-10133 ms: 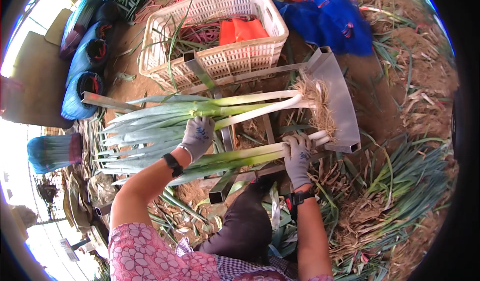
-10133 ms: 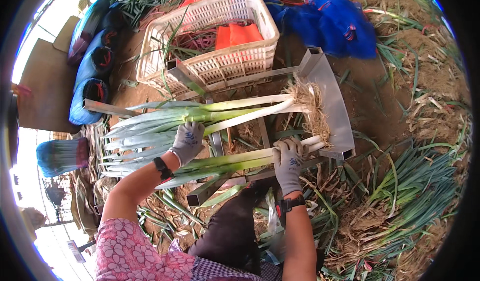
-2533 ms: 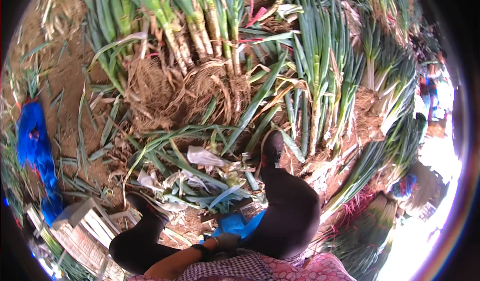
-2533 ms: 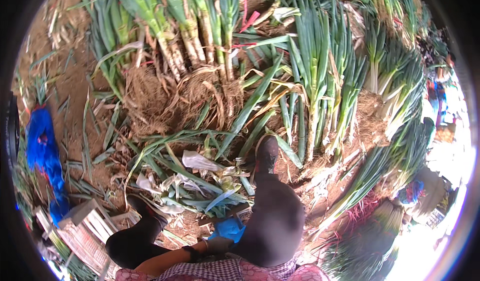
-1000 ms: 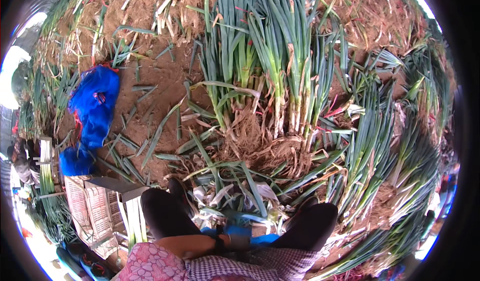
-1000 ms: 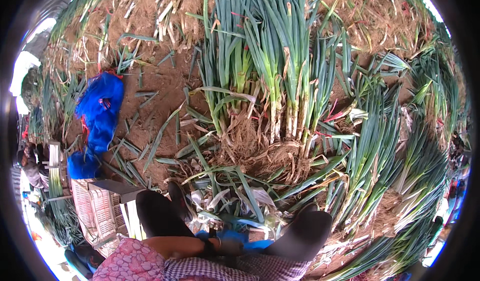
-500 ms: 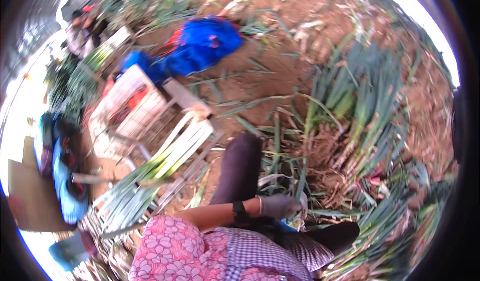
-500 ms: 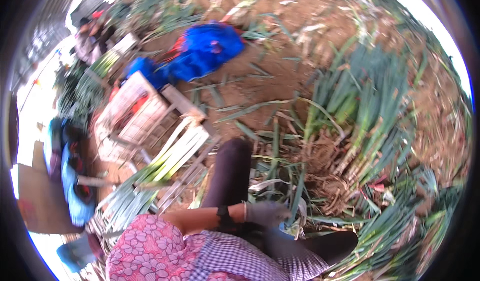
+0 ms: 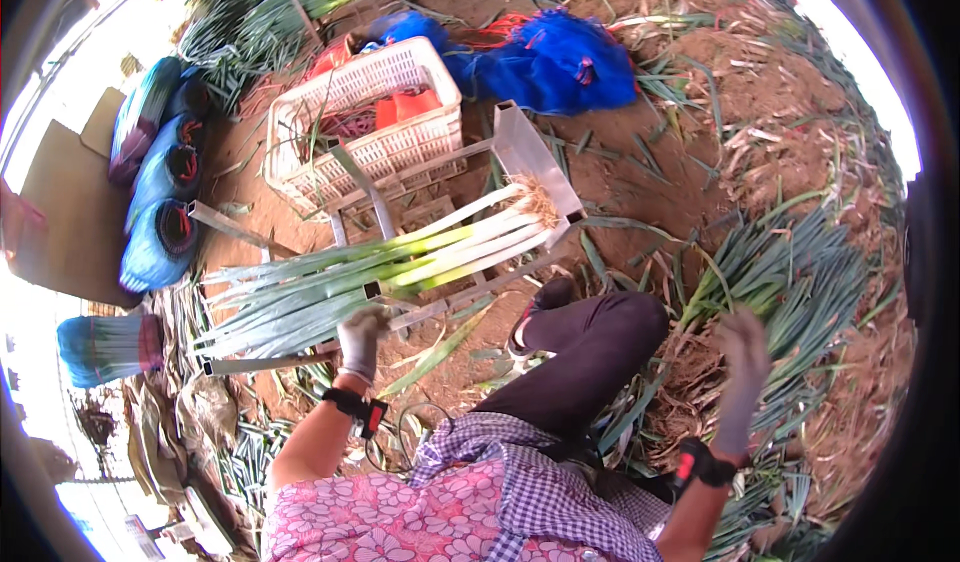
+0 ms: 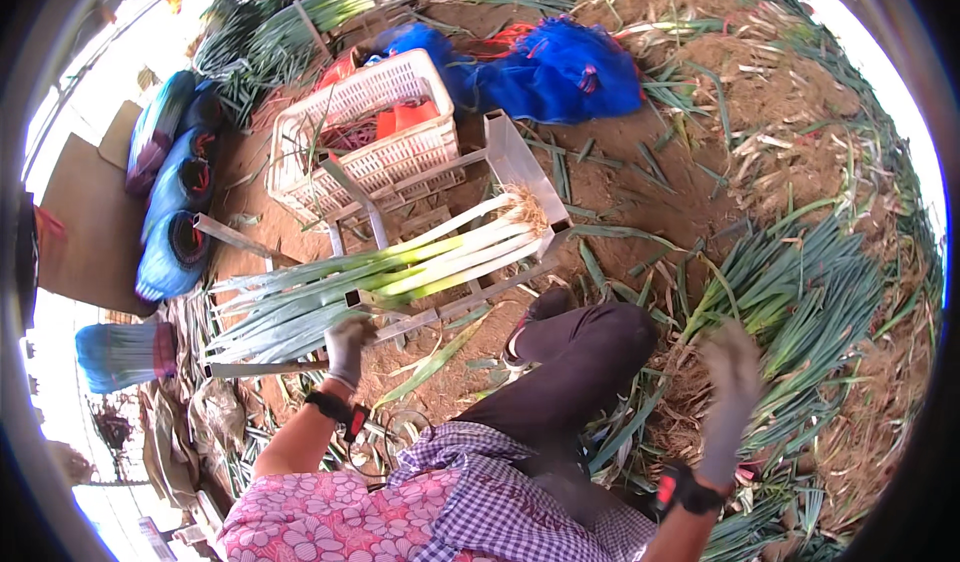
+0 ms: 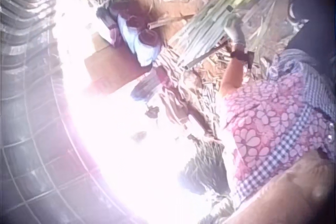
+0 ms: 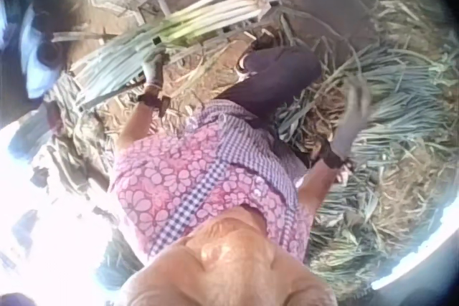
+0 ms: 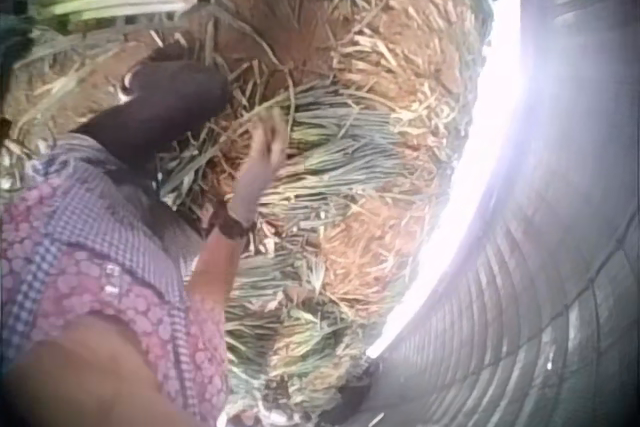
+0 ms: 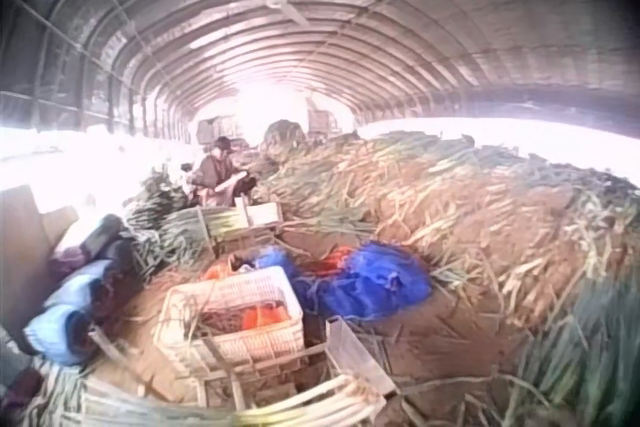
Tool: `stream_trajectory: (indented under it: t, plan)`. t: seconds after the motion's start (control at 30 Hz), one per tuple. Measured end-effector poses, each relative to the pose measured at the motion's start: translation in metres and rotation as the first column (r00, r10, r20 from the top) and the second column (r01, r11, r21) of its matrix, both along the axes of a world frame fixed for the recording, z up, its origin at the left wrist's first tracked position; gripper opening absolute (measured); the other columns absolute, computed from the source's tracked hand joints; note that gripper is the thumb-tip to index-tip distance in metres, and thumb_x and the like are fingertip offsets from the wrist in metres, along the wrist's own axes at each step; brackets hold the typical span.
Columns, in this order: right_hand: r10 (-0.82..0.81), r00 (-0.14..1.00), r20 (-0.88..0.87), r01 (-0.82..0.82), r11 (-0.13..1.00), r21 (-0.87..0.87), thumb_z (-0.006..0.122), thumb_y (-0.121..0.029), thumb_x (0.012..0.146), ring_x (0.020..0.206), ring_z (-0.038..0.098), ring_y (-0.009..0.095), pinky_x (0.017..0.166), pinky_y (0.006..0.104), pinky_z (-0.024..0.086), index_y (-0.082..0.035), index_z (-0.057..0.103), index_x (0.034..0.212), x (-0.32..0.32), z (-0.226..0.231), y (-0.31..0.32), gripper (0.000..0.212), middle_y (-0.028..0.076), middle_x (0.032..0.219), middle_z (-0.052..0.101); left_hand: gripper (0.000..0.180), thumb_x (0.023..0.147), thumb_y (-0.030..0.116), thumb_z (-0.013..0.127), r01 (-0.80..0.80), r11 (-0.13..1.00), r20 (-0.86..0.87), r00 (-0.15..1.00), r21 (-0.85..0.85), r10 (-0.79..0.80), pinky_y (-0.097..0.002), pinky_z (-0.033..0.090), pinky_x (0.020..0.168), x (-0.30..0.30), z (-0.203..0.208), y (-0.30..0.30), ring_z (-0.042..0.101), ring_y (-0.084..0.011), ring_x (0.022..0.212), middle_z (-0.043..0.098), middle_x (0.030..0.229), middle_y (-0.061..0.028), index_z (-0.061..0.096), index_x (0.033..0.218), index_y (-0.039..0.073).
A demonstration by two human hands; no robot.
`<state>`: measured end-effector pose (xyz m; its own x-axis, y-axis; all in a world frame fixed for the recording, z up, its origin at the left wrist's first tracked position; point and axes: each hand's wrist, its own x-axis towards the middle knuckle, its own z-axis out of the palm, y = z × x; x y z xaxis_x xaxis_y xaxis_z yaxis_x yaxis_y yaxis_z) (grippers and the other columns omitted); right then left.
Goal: The person picks up leeks from a pile, peels away the outer layers by hand, and places the cleaned leeks onto a metal stand. After gathering a group of leeks on the stand, the person aligns them and moves them aside.
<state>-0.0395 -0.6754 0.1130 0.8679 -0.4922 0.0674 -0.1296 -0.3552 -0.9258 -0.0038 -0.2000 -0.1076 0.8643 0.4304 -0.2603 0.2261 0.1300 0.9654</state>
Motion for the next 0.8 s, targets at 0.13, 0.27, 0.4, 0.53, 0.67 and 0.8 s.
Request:
stream_trajectory:
  t: [0.13,0.27,0.4,0.53,0.67,0.8]
  plan:
    - [0.794,0.607,0.000,-0.794,0.607,-0.027,0.058,-0.006,0.087,0.096,0.062,0.018,0.079,0.0279,0.051,-0.001,0.056,0.118,0.084,-0.066,0.127,0.032,0.014,0.112,0.061,0.026,0.079,0.000,0.046,-0.139,0.990,0.196,0.971,0.005,0.136,-0.0234,0.049,0.060,0.072,0.025,0.031,0.061,-0.0125,0.065,0.066,0.082,-0.0075,0.065,0.097,-0.006]
    - [0.948,0.318,0.014,-0.948,0.317,0.011,0.063,-0.012,0.082,0.106,0.059,0.027,0.094,0.0373,0.046,-0.009,0.034,0.139,0.096,-0.152,0.247,0.064,0.019,0.140,0.038,0.057,0.076,0.002,0.060,-0.050,0.967,0.226,0.974,0.249,-0.008,-0.0253,0.048,0.069,0.169,0.013,0.071,0.058,-0.0142,0.082,0.061,0.105,-0.0111,0.042,0.130,-0.007]
    - [0.983,0.138,-0.117,-0.942,0.167,0.291,0.062,-0.008,0.081,0.104,0.059,0.032,0.101,0.0387,0.043,-0.014,0.023,0.144,0.105,-0.153,0.293,0.074,0.018,0.148,0.025,0.060,0.075,0.001,0.066,0.085,0.993,0.260,0.960,0.082,-0.104,-0.0299,0.046,0.082,0.231,0.012,0.076,0.056,-0.0173,0.092,0.059,0.104,-0.0069,0.043,0.130,-0.001]
    - [0.986,0.074,-0.149,-0.864,0.138,0.484,0.062,-0.007,0.081,0.101,0.061,0.032,0.098,0.0406,0.046,-0.019,0.017,0.146,0.114,-0.178,0.303,0.079,0.018,0.151,0.020,0.033,0.075,0.001,0.067,0.084,0.989,0.208,0.976,-0.119,-0.058,-0.0281,0.044,0.078,0.274,0.001,0.093,0.057,-0.0145,0.082,0.060,0.093,-0.0008,0.058,0.107,0.007]
    - [0.977,0.195,-0.085,-0.735,0.203,0.647,0.070,-0.005,0.075,0.100,0.062,0.026,0.088,0.0353,0.049,-0.013,0.038,0.132,0.122,-0.171,0.318,0.066,0.012,0.124,0.058,0.035,0.069,0.011,0.074,-0.111,0.994,-0.011,0.994,0.003,0.111,-0.0313,0.043,0.067,0.289,0.006,0.083,0.056,-0.0159,0.080,0.058,0.089,-0.0005,0.057,0.100,0.013]
    - [0.967,0.146,-0.209,-0.963,0.187,0.192,0.061,-0.023,0.083,0.085,0.065,0.028,0.073,0.0380,0.049,-0.010,0.055,0.103,0.128,-0.179,0.341,0.025,0.010,0.091,0.064,0.043,0.068,0.010,0.072,-0.167,0.986,-0.033,0.985,0.024,0.167,-0.0335,0.042,0.057,0.290,-0.014,0.119,0.056,-0.0171,0.073,0.058,0.086,-0.0014,0.054,0.108,0.010]
